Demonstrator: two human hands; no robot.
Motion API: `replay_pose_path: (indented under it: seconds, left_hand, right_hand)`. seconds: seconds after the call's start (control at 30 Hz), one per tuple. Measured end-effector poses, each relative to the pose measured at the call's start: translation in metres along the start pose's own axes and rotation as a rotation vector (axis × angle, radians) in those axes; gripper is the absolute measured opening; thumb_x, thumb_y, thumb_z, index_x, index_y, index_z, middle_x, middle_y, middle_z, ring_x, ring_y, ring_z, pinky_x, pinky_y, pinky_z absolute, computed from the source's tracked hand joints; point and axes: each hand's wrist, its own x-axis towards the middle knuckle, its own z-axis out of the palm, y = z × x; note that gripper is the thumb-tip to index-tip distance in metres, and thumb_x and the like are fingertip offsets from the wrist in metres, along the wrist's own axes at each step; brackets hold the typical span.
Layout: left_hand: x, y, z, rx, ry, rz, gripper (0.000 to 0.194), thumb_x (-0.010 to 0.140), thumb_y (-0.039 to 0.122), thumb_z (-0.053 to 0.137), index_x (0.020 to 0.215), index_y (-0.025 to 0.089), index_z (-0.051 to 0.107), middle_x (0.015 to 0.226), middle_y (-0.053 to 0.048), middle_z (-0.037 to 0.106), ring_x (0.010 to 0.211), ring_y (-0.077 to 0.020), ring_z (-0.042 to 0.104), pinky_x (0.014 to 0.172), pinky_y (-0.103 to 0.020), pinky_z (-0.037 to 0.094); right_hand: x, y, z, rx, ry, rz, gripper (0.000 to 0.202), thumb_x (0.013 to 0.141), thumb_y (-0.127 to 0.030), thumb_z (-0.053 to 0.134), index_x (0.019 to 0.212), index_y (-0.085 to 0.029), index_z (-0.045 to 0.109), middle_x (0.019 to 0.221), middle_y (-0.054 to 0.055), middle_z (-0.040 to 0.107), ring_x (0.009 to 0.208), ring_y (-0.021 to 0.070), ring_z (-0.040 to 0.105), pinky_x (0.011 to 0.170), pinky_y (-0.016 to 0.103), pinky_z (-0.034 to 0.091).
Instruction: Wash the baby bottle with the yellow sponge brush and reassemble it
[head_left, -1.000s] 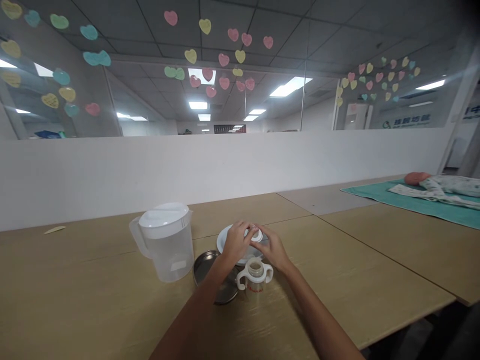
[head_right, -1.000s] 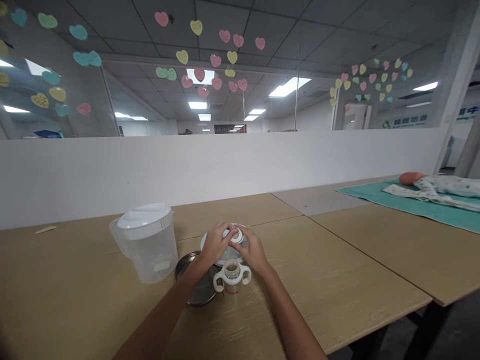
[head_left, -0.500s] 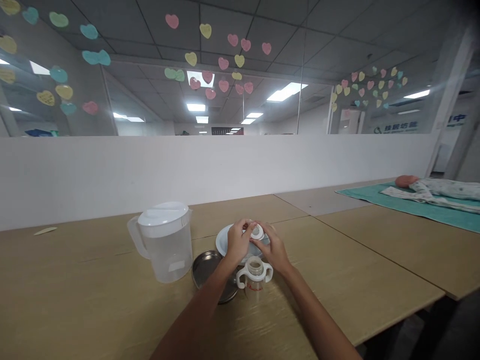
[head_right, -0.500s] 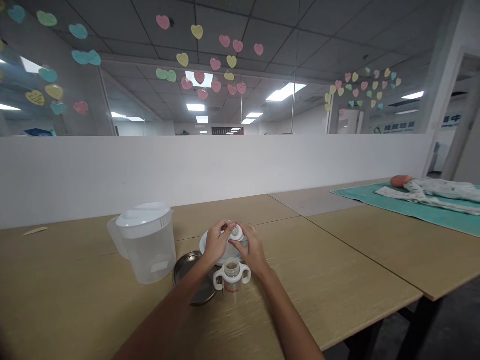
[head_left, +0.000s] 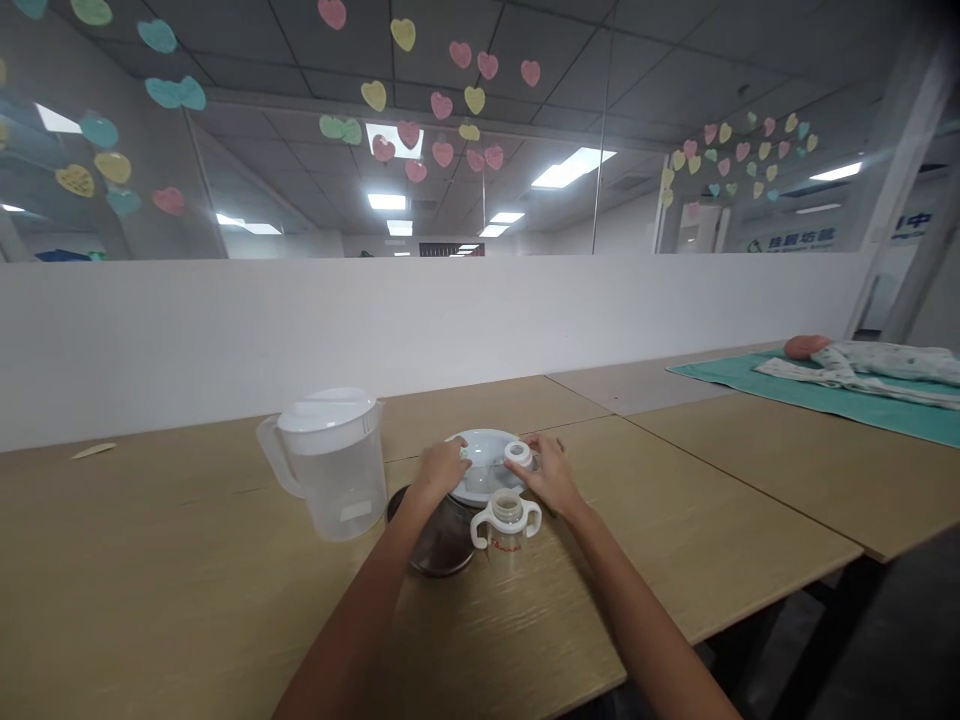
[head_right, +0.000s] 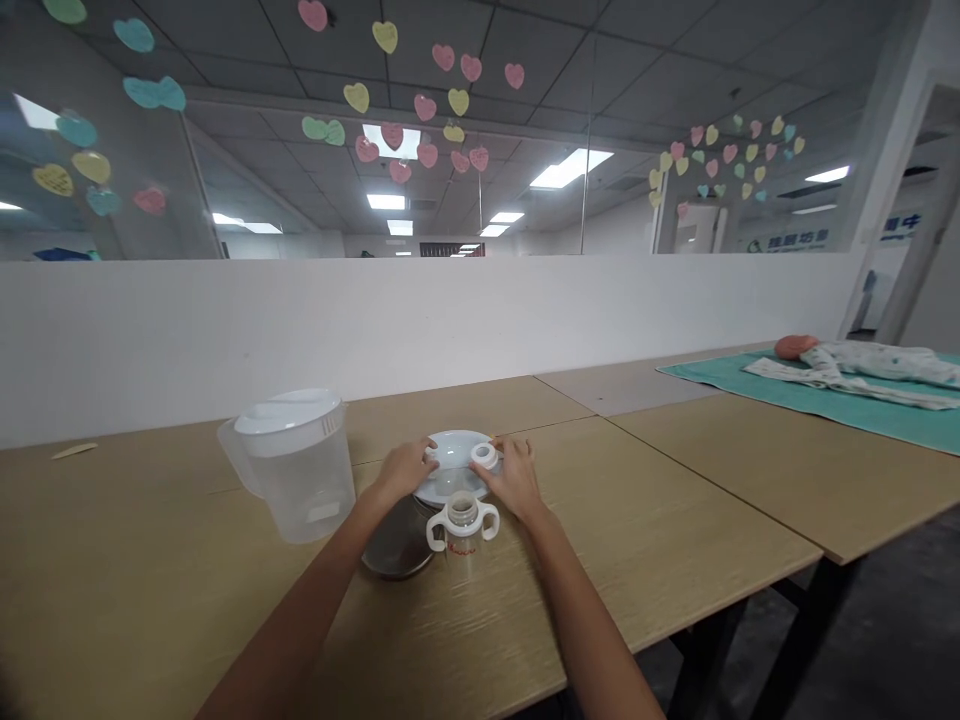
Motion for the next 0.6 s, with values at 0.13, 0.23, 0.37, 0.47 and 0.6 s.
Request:
replay_pose_path:
  seconds: [0.13, 0.23, 0.37, 0.47, 0.6]
  left_hand:
    - [0.001, -0.003, 0.011, 0.034, -0.067, 0.003, 0.031, 0.077, 0.025, 0.056, 0.107, 0.019, 0.062, 0.102, -0.009, 0.068, 0.096, -0.0223, 0.063, 0.081, -0.030, 0.045]
    - [-0.002, 0.000, -0.005, 0.059, -0.060, 0.013, 0.029, 0.076, 0.027, 0.059, 0.102, 0.018, 0.065, 0.106, -0.012, 0.067, 0.101, -0.0252, 0.061, 0.086, -0.033, 0.044]
    - [-0.021, 0.008, -0.067, -0.080, 0.220, 0.042, 0.031, 0.082, 0.035, 0.049, 0.105, 0.018, 0.063, 0.110, -0.010, 0.065, 0.103, -0.0235, 0.059, 0.090, -0.034, 0.042]
    - [-0.041, -0.001, -0.120, -0.511, 0.669, 0.054, 0.030, 0.079, 0.040, 0.049, 0.094, 0.019, 0.065, 0.090, -0.005, 0.069, 0.085, -0.0183, 0.063, 0.080, -0.030, 0.046]
    - [-0.053, -0.046, -0.152, -0.908, 1.116, -0.085, 0.025, 0.074, 0.034, 0.049, 0.080, 0.013, 0.063, 0.068, -0.001, 0.063, 0.068, -0.0125, 0.059, 0.071, -0.026, 0.047]
  right_hand:
    - [-0.003, -0.005, -0.001, -0.164, -0.144, 0.041, 0.031, 0.075, -0.048, 0.056, 0.088, -0.021, 0.066, 0.131, 0.011, 0.048, 0.130, 0.0317, 0.027, 0.103, 0.056, 0.014]
    - [-0.003, -0.010, -0.002, -0.220, -0.242, 0.078, 0.029, 0.075, -0.044, 0.057, 0.089, -0.022, 0.069, 0.141, 0.010, 0.036, 0.134, 0.0321, 0.018, 0.103, 0.058, 0.009]
    - [-0.004, -0.013, -0.002, -0.261, -0.341, 0.081, 0.029, 0.073, -0.040, 0.056, 0.090, -0.021, 0.070, 0.144, 0.011, 0.031, 0.135, 0.0329, 0.015, 0.103, 0.059, 0.004]
    - [-0.005, -0.013, -0.001, -0.273, -0.363, 0.094, 0.028, 0.073, -0.038, 0.056, 0.089, -0.020, 0.070, 0.144, 0.011, 0.031, 0.135, 0.0345, 0.016, 0.102, 0.061, 0.002]
    - [-0.006, -0.013, 0.002, -0.245, -0.317, 0.080, 0.024, 0.072, -0.036, 0.056, 0.084, -0.021, 0.070, 0.142, 0.010, 0.035, 0.133, 0.0339, 0.019, 0.103, 0.060, 0.003]
